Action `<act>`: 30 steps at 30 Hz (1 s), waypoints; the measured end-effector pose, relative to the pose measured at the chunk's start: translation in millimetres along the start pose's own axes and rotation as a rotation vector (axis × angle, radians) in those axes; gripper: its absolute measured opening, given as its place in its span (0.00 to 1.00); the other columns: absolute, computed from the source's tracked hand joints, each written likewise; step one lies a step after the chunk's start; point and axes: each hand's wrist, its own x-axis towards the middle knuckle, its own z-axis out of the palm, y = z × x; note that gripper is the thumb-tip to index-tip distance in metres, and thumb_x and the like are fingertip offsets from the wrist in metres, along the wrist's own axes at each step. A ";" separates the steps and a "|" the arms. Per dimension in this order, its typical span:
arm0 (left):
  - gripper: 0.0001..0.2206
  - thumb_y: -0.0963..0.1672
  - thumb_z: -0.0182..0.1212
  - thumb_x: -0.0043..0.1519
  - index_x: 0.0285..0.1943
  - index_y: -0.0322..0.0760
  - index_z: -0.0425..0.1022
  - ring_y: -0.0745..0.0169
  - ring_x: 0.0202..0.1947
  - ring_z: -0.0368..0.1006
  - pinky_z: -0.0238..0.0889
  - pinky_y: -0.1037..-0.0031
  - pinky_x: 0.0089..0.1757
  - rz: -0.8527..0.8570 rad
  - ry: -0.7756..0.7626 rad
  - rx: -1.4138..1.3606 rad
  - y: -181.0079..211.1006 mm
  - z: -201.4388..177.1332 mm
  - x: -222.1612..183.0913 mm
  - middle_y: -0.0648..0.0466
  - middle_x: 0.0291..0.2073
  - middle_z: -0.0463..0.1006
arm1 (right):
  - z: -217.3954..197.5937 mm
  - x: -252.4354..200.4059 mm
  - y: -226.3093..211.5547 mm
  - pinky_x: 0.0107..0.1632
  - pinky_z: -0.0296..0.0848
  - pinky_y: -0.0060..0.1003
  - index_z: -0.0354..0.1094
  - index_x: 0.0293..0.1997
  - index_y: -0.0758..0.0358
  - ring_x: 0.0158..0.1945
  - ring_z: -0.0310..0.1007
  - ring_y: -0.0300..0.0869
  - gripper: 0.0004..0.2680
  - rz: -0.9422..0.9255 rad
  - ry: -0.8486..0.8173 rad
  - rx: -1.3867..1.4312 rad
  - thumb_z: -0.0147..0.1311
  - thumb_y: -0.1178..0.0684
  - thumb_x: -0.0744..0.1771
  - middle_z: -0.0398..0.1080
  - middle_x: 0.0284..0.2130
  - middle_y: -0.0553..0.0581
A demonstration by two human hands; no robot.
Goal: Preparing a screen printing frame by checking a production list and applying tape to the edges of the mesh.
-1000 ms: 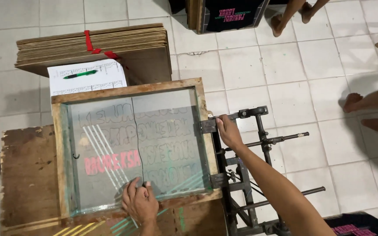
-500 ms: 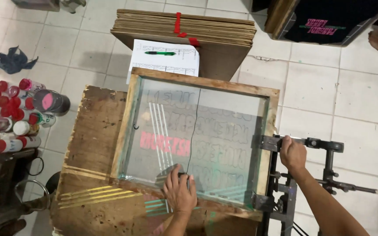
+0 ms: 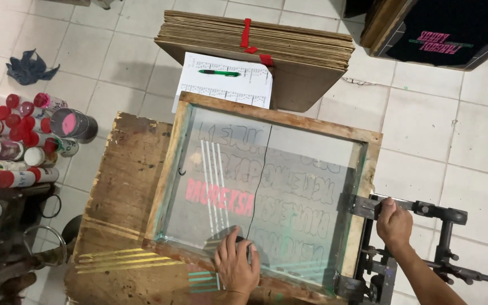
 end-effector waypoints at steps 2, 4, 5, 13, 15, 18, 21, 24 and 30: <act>0.12 0.51 0.47 0.64 0.39 0.54 0.78 0.49 0.60 0.66 0.56 0.53 0.53 -0.001 0.011 0.004 1.2 -0.6 -0.9 0.58 0.62 0.72 | -4.0 -2.2 -5.9 0.27 0.52 0.50 0.61 0.24 0.67 0.17 0.58 0.55 0.23 -0.004 0.007 0.025 0.23 0.49 0.75 0.60 0.12 0.62; 0.12 0.51 0.47 0.64 0.38 0.54 0.78 0.50 0.59 0.67 0.57 0.54 0.53 0.002 0.028 0.007 1.8 0.1 0.3 0.58 0.61 0.73 | -5.1 -1.7 -8.4 0.26 0.51 0.50 0.60 0.23 0.66 0.16 0.56 0.54 0.22 -0.011 0.021 0.053 0.24 0.50 0.75 0.59 0.11 0.61; 0.11 0.51 0.47 0.64 0.38 0.55 0.78 0.50 0.59 0.67 0.56 0.54 0.53 -0.003 0.019 0.008 1.8 0.7 0.2 0.58 0.61 0.73 | -4.3 -1.8 -7.4 0.26 0.51 0.50 0.61 0.25 0.66 0.16 0.56 0.54 0.22 -0.016 0.027 0.060 0.24 0.50 0.75 0.59 0.11 0.61; 0.12 0.52 0.46 0.63 0.40 0.57 0.79 0.51 0.61 0.65 0.55 0.54 0.55 -0.041 -0.049 0.038 0.2 5.7 -2.0 0.61 0.63 0.71 | 1.3 -2.7 -2.0 0.27 0.52 0.48 0.64 0.28 0.65 0.18 0.57 0.52 0.21 0.009 0.026 0.077 0.24 0.49 0.75 0.58 0.12 0.59; 0.12 0.52 0.46 0.63 0.41 0.57 0.79 0.51 0.61 0.66 0.56 0.53 0.54 -0.051 -0.051 0.046 -0.4 7.0 -3.0 0.61 0.63 0.71 | -2.3 -2.8 -7.6 0.26 0.49 0.48 0.60 0.24 0.65 0.16 0.55 0.52 0.22 0.008 0.027 0.083 0.24 0.48 0.75 0.56 0.11 0.59; 0.13 0.52 0.46 0.63 0.42 0.56 0.79 0.52 0.60 0.66 0.56 0.54 0.55 -0.065 -0.053 0.057 1.7 5.9 -1.8 0.61 0.63 0.72 | 8.4 -3.1 6.1 0.27 0.54 0.49 0.68 0.32 0.64 0.18 0.61 0.54 0.21 0.014 0.022 0.075 0.25 0.49 0.74 0.60 0.11 0.59; 0.12 0.52 0.47 0.62 0.42 0.56 0.78 0.53 0.62 0.65 0.55 0.54 0.55 -0.079 -0.084 0.058 5.0 2.6 0.2 0.61 0.64 0.71 | -6.0 -2.9 -13.1 0.24 0.47 0.45 0.61 0.23 0.63 0.15 0.53 0.46 0.21 0.005 0.027 0.164 0.26 0.49 0.74 0.55 0.10 0.56; 0.14 0.53 0.45 0.63 0.42 0.55 0.78 0.51 0.60 0.67 0.57 0.53 0.53 -0.071 -0.058 0.054 8.0 -1.7 2.5 0.60 0.63 0.72 | -6.8 -3.4 -14.9 0.26 0.48 0.47 0.54 0.19 0.64 0.17 0.54 0.49 0.23 0.030 0.048 0.128 0.28 0.46 0.74 0.56 0.12 0.58; 0.13 0.53 0.48 0.62 0.42 0.54 0.79 0.52 0.59 0.67 0.58 0.53 0.54 -0.124 -0.130 0.074 9.9 -2.6 6.6 0.60 0.63 0.72 | -59.6 31.6 -125.9 0.59 0.59 0.51 0.67 0.52 0.72 0.54 0.65 0.55 0.21 -0.231 0.411 0.228 0.40 0.38 0.72 0.68 0.47 0.67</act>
